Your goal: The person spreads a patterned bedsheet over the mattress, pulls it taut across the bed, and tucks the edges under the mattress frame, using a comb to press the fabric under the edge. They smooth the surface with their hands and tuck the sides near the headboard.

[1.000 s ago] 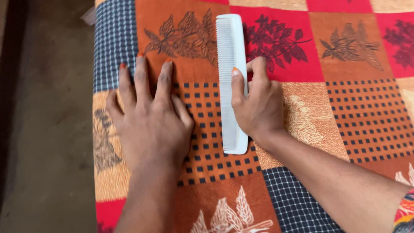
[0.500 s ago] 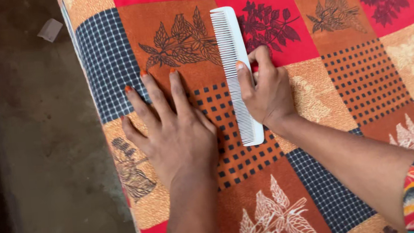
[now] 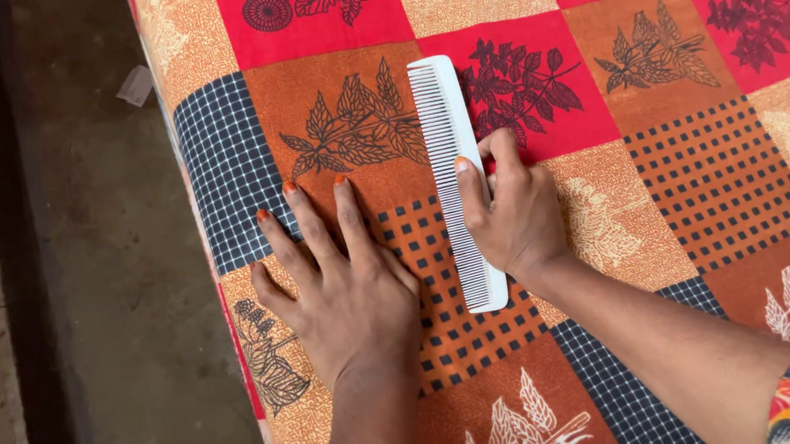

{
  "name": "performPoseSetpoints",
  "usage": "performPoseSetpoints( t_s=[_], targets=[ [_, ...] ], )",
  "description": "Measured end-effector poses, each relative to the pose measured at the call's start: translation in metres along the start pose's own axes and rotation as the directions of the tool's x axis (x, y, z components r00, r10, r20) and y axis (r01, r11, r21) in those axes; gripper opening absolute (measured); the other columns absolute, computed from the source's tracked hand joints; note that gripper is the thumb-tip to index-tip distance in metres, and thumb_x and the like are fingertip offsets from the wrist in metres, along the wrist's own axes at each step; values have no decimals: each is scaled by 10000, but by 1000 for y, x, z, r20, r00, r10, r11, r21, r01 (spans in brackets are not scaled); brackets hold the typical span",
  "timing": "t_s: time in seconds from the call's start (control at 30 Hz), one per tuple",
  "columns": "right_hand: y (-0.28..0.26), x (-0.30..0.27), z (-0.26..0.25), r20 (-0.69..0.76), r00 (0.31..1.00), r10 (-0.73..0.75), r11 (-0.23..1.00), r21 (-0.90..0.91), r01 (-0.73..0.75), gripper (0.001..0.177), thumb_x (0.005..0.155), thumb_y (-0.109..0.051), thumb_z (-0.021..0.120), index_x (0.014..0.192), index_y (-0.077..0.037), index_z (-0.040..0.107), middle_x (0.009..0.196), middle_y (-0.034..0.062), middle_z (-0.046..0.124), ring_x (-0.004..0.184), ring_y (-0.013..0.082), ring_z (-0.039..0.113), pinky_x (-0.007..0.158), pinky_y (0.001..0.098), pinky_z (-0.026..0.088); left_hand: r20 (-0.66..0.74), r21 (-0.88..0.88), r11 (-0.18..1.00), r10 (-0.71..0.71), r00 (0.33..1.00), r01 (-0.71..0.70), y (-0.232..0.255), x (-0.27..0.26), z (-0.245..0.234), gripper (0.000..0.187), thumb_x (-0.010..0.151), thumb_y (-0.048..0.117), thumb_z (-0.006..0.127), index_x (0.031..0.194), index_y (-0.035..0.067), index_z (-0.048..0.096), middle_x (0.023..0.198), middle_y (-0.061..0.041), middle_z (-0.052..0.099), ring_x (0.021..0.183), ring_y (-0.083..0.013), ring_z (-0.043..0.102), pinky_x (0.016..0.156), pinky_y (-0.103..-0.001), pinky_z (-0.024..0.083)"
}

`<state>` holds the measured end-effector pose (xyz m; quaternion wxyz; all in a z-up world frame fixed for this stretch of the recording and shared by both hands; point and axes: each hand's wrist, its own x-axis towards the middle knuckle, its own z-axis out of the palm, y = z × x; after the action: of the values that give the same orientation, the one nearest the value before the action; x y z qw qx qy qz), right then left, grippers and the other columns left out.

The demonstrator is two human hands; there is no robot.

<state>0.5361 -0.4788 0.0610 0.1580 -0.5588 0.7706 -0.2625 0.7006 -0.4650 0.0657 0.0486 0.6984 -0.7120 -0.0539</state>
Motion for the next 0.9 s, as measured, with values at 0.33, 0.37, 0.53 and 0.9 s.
performPoseSetpoints(
  t_s=[0.33, 0.37, 0.53, 0.9],
  targets=[
    [3, 0, 1, -101, 979, -175, 983, 39, 180, 220, 1055, -247, 533, 1042, -29, 507, 612, 122, 670, 558, 308, 707, 490, 432, 518, -26, 15, 1000, -3, 1000, 4, 1, 2, 4, 641, 901, 361, 440, 1527, 240, 368, 1611, -144, 270, 1483, -385, 195, 1120, -645, 169],
    [2, 1, 2, -65, 991, -118, 992, 31, 120, 219, 1044, -252, 534, 1042, -33, 510, 590, 127, 666, 539, 311, 706, 491, 439, 515, -40, 14, 1000, -2, 999, 2, 0, 2, 4, 657, 895, 362, 446, 1538, 240, 381, 1606, -148, 282, 1477, -386, 209, 1115, -648, 178],
    [-1, 1, 1, -31, 999, -27, 1000, 4, 27, 220, 1024, -256, 535, 1022, -37, 521, 568, 129, 669, 535, 299, 714, 492, 436, 520, -118, -2, 1000, 25, 993, -25, -1, 1, 3, 633, 897, 365, 471, 1511, 217, 433, 1610, -160, 336, 1468, -401, 281, 1106, -658, 228],
    [-37, -2, 2, -161, 973, 163, 922, -326, -209, 268, 1011, -385, 562, 1108, -136, 548, 709, 194, 707, 707, 463, 696, 629, 596, 521, -25, -129, 990, 62, 998, -65, -8, 2, 4, 676, 886, 307, 449, 1551, 190, 408, 1618, -170, 250, 1491, -417, 186, 1118, -696, 172]
  ],
)
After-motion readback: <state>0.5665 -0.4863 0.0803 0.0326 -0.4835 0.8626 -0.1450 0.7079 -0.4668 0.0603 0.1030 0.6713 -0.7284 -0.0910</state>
